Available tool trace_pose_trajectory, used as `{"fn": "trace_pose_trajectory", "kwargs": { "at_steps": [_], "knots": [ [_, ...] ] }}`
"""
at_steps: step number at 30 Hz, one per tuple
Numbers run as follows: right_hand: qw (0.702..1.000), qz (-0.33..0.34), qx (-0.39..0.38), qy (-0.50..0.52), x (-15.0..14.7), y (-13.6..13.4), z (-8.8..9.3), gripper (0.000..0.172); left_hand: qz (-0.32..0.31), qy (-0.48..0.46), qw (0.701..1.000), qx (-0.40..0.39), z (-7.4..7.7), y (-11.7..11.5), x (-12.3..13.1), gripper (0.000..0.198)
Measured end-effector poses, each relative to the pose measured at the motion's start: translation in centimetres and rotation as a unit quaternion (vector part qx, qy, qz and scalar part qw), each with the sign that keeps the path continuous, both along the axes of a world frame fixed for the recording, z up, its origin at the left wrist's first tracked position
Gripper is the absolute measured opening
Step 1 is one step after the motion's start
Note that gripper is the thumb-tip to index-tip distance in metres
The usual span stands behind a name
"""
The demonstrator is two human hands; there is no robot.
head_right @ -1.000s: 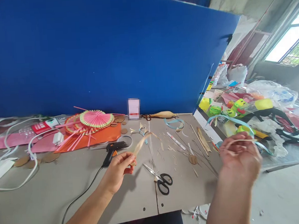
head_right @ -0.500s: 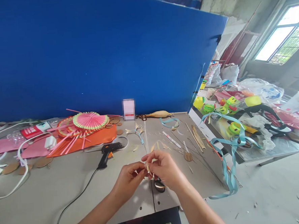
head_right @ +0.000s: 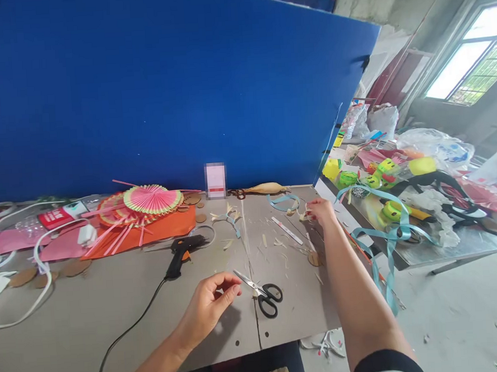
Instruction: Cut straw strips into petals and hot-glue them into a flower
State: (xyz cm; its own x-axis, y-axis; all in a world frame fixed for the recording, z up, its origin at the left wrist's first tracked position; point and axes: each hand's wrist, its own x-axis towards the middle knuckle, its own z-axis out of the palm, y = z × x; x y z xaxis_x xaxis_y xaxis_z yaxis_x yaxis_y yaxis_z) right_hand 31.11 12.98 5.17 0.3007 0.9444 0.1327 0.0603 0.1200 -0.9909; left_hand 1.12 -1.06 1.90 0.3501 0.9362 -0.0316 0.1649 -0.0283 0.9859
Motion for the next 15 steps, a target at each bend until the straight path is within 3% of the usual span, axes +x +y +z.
{"fn": "trace_pose_trajectory", "kwargs": {
  "at_steps": [5, 10, 12, 15],
  "knots": [
    [0.999, -0.05, 0.004, 0.004, -5.0, -1.4, -0.7, 0.013, 0.029, -0.04, 0.998, -0.039, -0.5, 1.2, 0.0, 0.027],
    [1.0, 0.026, 0.01, -0.006, -13.4, -5.7, -0.5, 0.011, 0.035, -0.212, 0.962, -0.169, 0.9, 2.3, 1.0, 0.035],
    [0.994, 0.048, 0.045, -0.083, -15.5, -7.8, -0.4, 0.004, 0.061, -0.27, 0.94, -0.199, 1.6, 2.3, 1.4, 0.036],
    [0.961, 0.083, 0.136, -0.228, -16.8, -10.5, -0.4, 0.009, 0.112, -0.348, 0.898, -0.245, 1.8, 2.2, 1.4, 0.03]
  ]
}}
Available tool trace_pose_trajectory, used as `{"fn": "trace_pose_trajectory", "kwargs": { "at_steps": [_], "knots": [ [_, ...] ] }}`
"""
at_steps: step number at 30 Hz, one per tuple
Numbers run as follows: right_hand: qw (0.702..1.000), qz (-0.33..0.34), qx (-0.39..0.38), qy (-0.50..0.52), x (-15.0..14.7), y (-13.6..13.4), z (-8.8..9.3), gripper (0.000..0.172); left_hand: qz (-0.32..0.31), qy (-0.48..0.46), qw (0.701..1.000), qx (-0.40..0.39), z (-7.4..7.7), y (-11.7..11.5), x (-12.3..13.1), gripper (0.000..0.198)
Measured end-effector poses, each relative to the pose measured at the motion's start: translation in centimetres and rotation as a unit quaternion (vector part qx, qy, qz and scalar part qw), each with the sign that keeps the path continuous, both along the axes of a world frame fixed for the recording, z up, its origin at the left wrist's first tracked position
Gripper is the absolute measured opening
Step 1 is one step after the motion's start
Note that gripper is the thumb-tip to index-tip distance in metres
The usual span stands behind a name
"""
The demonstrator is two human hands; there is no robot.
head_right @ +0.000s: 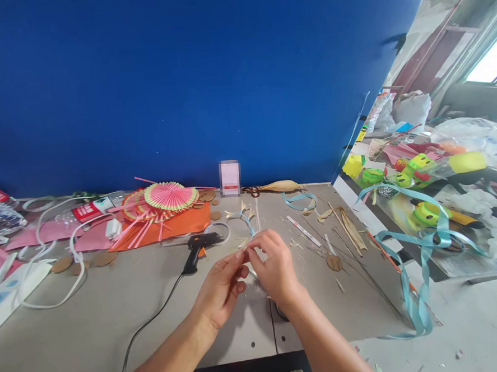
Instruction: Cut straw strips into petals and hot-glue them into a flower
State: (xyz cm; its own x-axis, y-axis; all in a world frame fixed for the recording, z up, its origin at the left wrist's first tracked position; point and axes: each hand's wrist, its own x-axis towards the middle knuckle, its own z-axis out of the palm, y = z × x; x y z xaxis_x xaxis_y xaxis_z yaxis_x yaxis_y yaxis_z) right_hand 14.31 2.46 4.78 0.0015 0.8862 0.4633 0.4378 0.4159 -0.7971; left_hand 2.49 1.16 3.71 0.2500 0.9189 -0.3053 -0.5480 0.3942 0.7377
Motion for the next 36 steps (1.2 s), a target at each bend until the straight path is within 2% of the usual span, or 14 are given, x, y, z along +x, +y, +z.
{"fn": "trace_pose_trajectory", "kwargs": {
  "at_steps": [2, 4, 7, 9, 11, 13, 16, 17, 19, 22, 25, 33, 34, 36],
  "knots": [
    [0.999, 0.013, 0.018, -0.048, -0.1, -1.3, -0.4, 0.01, 0.03, -0.026, 0.998, -0.042, -0.3, 0.0, -0.3, 0.027],
    [0.998, 0.022, -0.012, -0.055, -0.2, -2.2, -1.0, 0.01, 0.05, -0.033, 0.996, -0.07, -0.9, 0.0, -0.6, 0.024],
    [0.987, 0.044, -0.149, 0.032, -0.4, -3.1, -2.2, 0.011, 0.051, -0.05, 0.993, -0.091, -1.6, -0.2, -1.1, 0.017],
    [0.948, 0.081, -0.264, 0.156, -0.7, -3.3, -2.9, 0.013, 0.041, -0.078, 0.99, -0.108, -1.9, -0.2, -1.4, 0.012],
    [0.872, 0.131, -0.36, 0.306, -0.8, -3.4, -3.3, 0.016, 0.022, -0.117, 0.985, -0.126, -2.0, -0.3, -1.7, 0.007],
    [0.764, 0.19, -0.441, 0.431, -0.8, -3.5, -3.3, 0.017, -0.002, -0.154, 0.977, -0.147, -2.1, -0.3, -2.1, 0.003],
    [0.603, 0.279, -0.528, 0.529, -0.8, -3.5, -3.1, 0.017, -0.028, -0.194, 0.964, -0.181, -2.0, -0.3, -2.6, 0.006],
    [0.569, 0.302, -0.537, 0.544, -0.8, -3.5, -3.0, 0.021, -0.032, -0.201, 0.961, -0.188, -1.9, -0.3, -2.8, 0.007],
    [0.538, 0.326, -0.536, 0.563, -0.8, -3.6, -3.0, 0.026, -0.037, -0.206, 0.96, -0.186, -1.7, -0.3, -3.0, 0.005],
    [0.539, 0.339, -0.532, 0.558, -0.9, -3.7, -3.3, 0.016, -0.051, -0.207, 0.968, -0.135, -1.5, -0.6, -3.1, 0.004],
    [0.567, 0.337, -0.527, 0.536, -1.2, -4.1, -3.8, 0.013, -0.043, -0.19, 0.978, -0.073, -1.4, -0.9, -3.1, 0.008],
    [0.621, 0.297, -0.505, 0.521, -1.6, -4.9, -3.5, 0.021, 0.094, -0.135, 0.986, -0.041, -1.4, -0.2, -3.2, 0.011],
    [0.633, 0.279, -0.496, 0.524, -1.5, -4.9, -3.3, 0.02, 0.097, -0.116, 0.988, -0.032, -1.4, -0.2, -3.2, 0.013],
    [0.672, 0.23, -0.463, 0.531, -1.5, -4.8, -3.0, 0.019, 0.05, -0.068, 0.996, -0.019, -1.5, -0.4, -3.3, 0.022]
  ]
}}
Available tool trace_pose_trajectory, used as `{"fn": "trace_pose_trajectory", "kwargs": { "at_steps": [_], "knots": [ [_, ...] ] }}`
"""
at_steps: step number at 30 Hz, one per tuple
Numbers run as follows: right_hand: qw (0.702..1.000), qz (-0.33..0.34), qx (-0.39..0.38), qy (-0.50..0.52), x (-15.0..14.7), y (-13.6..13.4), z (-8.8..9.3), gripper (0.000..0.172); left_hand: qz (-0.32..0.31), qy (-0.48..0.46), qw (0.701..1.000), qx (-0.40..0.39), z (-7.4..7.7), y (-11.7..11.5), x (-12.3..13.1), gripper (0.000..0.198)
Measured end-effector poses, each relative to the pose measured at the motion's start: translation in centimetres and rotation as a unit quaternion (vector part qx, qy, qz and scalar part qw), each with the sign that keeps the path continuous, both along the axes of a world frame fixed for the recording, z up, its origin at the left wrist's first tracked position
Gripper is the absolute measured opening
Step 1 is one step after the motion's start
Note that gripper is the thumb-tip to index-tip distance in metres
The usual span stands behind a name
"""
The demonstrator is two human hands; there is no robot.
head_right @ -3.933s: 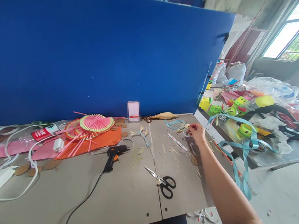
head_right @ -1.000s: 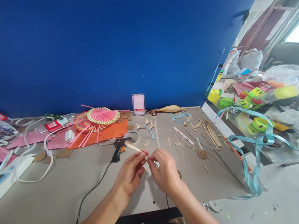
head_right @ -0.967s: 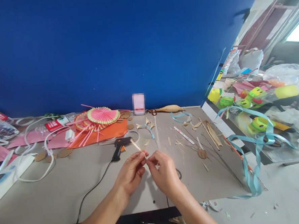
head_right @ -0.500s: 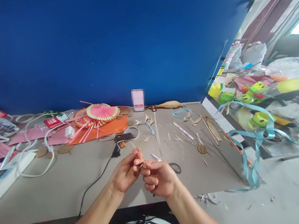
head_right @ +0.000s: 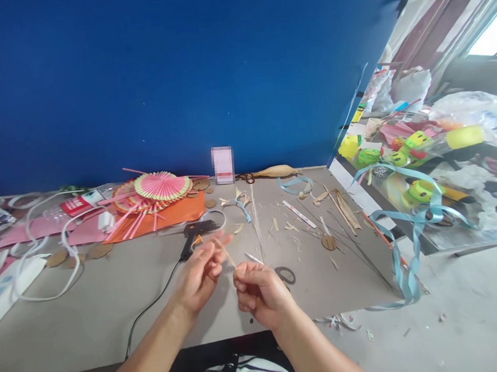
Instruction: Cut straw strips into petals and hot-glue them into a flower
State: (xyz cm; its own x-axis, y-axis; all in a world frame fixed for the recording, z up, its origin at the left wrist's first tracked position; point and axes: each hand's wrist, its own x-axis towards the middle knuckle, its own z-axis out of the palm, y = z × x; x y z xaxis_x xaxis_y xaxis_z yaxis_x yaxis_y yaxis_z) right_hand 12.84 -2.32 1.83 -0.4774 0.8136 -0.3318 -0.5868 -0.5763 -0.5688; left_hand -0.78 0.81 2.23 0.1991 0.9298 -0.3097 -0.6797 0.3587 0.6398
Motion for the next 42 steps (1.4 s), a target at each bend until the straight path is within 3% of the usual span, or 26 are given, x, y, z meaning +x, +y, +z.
{"fn": "trace_pose_trajectory", "kwargs": {
  "at_steps": [3, 6, 22, 28, 35, 39, 42],
  "knots": [
    [0.996, -0.078, 0.017, -0.044, 0.0, 0.2, 0.1, 0.02, -0.117, 0.059, 0.991, 0.015, -0.2, -0.6, 0.2, 0.027],
    [0.995, -0.084, 0.006, -0.054, -0.2, 0.4, -0.2, 0.023, -0.152, 0.095, 0.983, 0.029, -0.5, -1.0, 0.6, 0.026],
    [0.986, -0.08, 0.053, -0.135, -0.9, -0.1, -1.8, 0.026, -0.104, 0.089, 0.991, -0.002, -1.0, -0.9, 0.7, 0.016],
    [0.945, -0.096, 0.131, -0.285, -0.9, -0.4, -2.2, 0.023, -0.064, 0.083, 0.995, 0.007, -1.5, -0.9, 1.0, 0.015],
    [0.904, -0.045, 0.195, -0.377, -0.2, -0.3, -1.7, 0.02, -0.008, 0.153, 0.987, 0.039, -1.3, -0.4, 0.4, 0.02],
    [0.872, -0.085, 0.213, -0.433, 0.5, 0.3, -1.1, 0.019, -0.061, 0.186, 0.981, 0.011, -1.0, -0.1, -0.2, 0.021],
    [0.86, -0.12, 0.237, -0.435, 0.8, 1.1, -0.5, 0.027, -0.121, 0.219, 0.967, 0.044, -0.8, -0.5, 0.1, 0.021]
  ]
}}
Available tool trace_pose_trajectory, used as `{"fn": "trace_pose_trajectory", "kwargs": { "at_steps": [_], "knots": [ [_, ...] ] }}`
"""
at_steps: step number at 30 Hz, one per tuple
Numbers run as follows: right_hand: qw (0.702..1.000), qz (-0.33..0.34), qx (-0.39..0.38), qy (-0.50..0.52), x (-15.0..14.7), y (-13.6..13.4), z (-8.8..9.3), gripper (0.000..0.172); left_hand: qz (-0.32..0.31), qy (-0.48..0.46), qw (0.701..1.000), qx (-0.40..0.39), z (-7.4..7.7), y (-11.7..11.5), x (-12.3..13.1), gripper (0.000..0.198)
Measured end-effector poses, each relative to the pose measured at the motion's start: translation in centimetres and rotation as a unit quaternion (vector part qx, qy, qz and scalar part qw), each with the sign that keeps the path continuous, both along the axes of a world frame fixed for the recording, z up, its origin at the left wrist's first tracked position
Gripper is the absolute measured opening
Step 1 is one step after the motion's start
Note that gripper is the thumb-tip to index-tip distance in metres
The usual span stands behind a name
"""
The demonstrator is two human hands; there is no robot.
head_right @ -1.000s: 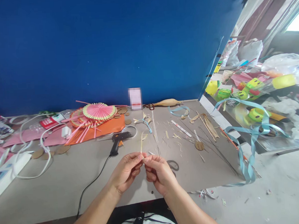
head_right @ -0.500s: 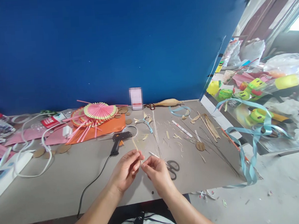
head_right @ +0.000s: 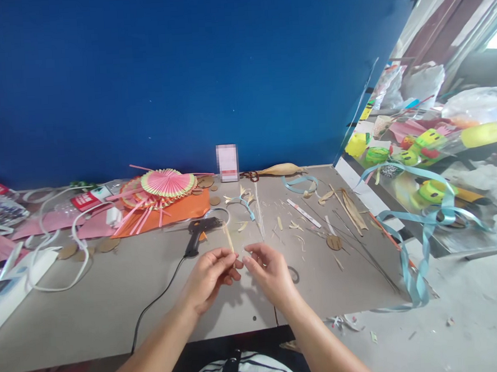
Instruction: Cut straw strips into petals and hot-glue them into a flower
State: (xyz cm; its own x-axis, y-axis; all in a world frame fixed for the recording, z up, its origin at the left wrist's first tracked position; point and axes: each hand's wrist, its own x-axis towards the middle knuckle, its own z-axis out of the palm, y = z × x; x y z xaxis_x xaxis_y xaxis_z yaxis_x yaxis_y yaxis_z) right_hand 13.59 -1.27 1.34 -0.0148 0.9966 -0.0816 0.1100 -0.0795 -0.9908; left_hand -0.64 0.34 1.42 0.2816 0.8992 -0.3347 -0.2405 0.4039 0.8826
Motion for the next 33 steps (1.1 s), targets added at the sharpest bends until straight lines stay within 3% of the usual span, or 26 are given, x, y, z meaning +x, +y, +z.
{"fn": "trace_pose_trajectory", "kwargs": {
  "at_steps": [4, 9, 13, 16, 19, 21, 23, 25, 26, 30, 33],
  "knots": [
    [0.997, 0.061, -0.023, 0.04, -0.1, 0.8, 0.6, 0.023, -0.051, 0.076, 0.995, 0.05, 0.2, -1.3, 0.6, 0.024],
    [0.999, -0.031, -0.004, 0.042, 0.9, 1.3, 1.1, 0.027, -0.117, 0.094, 0.988, 0.047, 0.4, -2.7, 0.0, 0.024],
    [0.997, -0.054, 0.008, 0.058, 1.8, 2.0, 1.1, 0.027, -0.114, 0.086, 0.989, 0.03, -0.1, -2.8, -0.5, 0.023],
    [0.998, -0.054, 0.011, 0.007, 2.3, 2.7, 1.1, 0.027, -0.097, 0.097, 0.99, 0.036, -0.7, -2.2, -0.7, 0.022],
    [0.989, -0.043, 0.015, -0.143, 3.4, 2.7, 1.2, 0.03, -0.055, 0.096, 0.994, 0.024, -1.2, -1.4, -1.3, 0.02],
    [0.946, 0.012, 0.019, -0.324, 4.4, 2.1, 1.2, 0.021, -0.018, 0.083, 0.996, 0.003, -1.4, -0.9, -1.9, 0.02],
    [0.861, 0.105, 0.006, -0.498, 5.4, 1.1, 0.9, 0.011, 0.003, 0.078, 0.997, -0.019, -1.6, -0.4, -2.6, 0.022],
    [0.788, 0.169, -0.003, -0.593, 6.0, 0.2, 0.2, 0.008, 0.011, 0.077, 0.997, -0.03, -1.7, 0.1, -3.1, 0.023],
    [0.766, 0.18, -0.004, -0.617, 6.1, -0.2, -0.1, 0.008, 0.01, 0.076, 0.997, -0.031, -1.8, 0.4, -3.2, 0.023],
    [0.74, 0.174, -0.018, -0.65, 6.4, -0.4, -0.9, 0.011, -0.002, 0.053, 0.998, -0.046, -2.0, 1.9, -3.2, 0.018],
    [0.747, 0.182, -0.042, -0.638, 6.9, 0.5, -0.7, 0.01, -0.016, 0.028, 0.998, -0.059, -2.0, 3.0, -2.9, 0.018]
  ]
}}
